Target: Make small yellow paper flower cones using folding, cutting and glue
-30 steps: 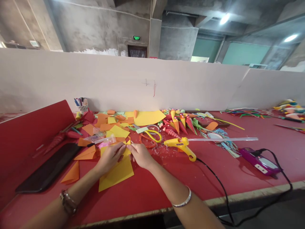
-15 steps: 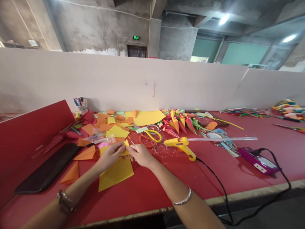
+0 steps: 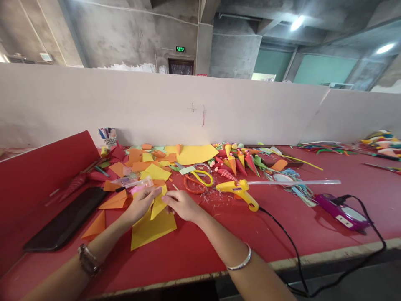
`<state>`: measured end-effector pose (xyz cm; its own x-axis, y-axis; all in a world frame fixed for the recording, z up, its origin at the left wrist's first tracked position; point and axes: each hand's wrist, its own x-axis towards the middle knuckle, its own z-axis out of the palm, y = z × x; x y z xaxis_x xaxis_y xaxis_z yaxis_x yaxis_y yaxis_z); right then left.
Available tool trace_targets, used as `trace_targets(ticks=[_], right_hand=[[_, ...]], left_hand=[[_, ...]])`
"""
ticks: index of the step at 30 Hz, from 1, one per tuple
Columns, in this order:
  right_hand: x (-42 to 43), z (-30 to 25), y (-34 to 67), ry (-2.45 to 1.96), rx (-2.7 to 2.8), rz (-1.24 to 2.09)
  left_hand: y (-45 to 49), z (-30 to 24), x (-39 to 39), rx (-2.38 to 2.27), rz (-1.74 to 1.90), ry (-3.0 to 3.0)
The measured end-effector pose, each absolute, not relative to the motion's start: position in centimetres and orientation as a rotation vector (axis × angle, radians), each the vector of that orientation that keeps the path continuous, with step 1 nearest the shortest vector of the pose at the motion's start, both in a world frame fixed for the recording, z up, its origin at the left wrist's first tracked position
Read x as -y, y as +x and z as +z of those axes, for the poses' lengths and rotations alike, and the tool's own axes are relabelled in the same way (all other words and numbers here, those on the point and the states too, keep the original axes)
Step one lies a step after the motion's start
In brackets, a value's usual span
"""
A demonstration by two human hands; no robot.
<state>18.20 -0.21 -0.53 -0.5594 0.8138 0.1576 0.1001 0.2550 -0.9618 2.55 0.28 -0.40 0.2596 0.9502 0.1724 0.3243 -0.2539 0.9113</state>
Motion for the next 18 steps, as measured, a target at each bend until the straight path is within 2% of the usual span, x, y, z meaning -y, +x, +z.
trace_targets(ticks=[8,18], right_hand=[[0.1,-0.6,18.3,-0.742,1.785,1.432],[0.0,-0.7,18.4,-0.711,1.731,1.460]], left_hand=[[2.8,0.3,0.4,-1.133,1.057,1.586],[1.6,0.2,-0.2,-0.963,0.950,1.490]])
